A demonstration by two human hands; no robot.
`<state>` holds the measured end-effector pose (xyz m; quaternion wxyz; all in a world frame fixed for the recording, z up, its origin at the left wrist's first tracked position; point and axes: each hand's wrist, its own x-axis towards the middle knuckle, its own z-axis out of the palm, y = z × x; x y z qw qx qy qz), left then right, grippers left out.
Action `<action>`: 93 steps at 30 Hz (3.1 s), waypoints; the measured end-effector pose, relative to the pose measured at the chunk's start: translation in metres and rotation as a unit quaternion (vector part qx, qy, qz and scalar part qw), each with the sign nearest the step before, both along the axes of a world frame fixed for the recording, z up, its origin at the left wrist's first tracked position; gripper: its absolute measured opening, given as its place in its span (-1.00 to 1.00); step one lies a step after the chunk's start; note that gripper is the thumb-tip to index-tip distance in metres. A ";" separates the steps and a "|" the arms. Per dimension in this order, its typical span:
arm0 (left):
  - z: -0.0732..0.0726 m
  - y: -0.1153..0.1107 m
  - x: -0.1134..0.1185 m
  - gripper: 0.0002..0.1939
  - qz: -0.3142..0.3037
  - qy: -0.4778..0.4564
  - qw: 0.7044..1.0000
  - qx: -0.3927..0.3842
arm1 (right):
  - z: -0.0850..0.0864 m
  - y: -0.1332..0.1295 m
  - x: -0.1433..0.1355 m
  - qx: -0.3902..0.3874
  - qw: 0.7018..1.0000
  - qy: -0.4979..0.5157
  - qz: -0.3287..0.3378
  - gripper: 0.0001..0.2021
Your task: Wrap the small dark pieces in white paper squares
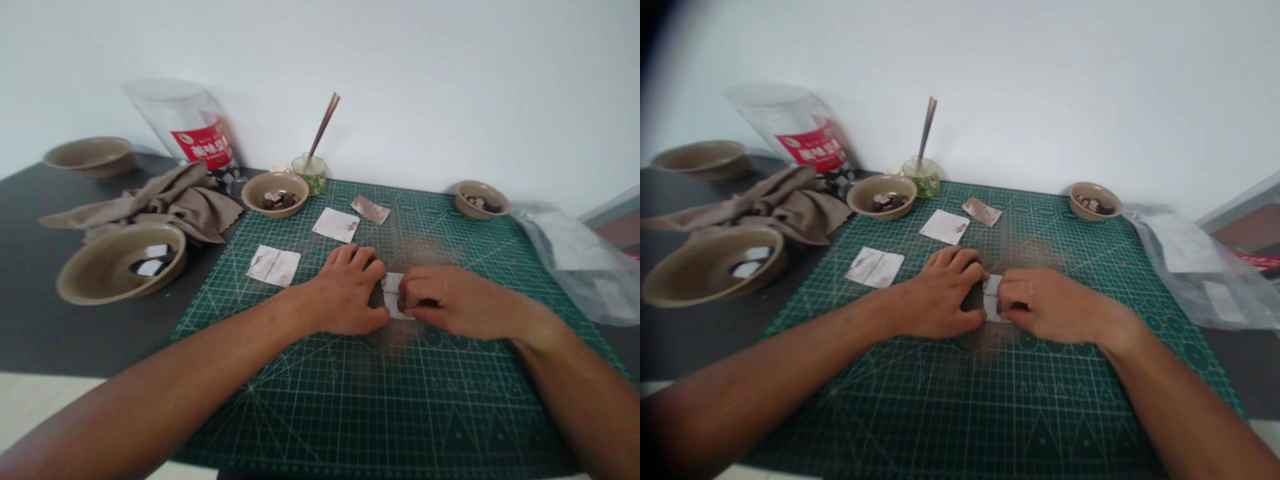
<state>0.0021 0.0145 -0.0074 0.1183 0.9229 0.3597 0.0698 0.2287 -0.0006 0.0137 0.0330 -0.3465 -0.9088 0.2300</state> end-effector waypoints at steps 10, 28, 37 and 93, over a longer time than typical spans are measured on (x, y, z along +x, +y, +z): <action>-0.001 0.000 0.000 -0.52 -0.002 0.001 1.000 0.005 | 0.000 0.000 0.001 -0.011 1.000 -0.003 -0.011 -0.88; 0.000 -0.001 0.000 -0.52 -0.001 -0.003 1.000 0.004 | -0.005 0.000 0.001 0.023 1.000 -0.013 -0.017 -0.83; -0.001 -0.001 0.000 -0.52 -0.001 -0.002 1.000 0.007 | -0.005 0.000 0.003 0.052 0.998 -0.033 -0.015 -0.83; 0.001 0.000 -0.001 -0.54 -0.006 -0.002 1.000 0.002 | -0.005 0.000 0.008 0.041 0.999 0.015 -0.013 -0.86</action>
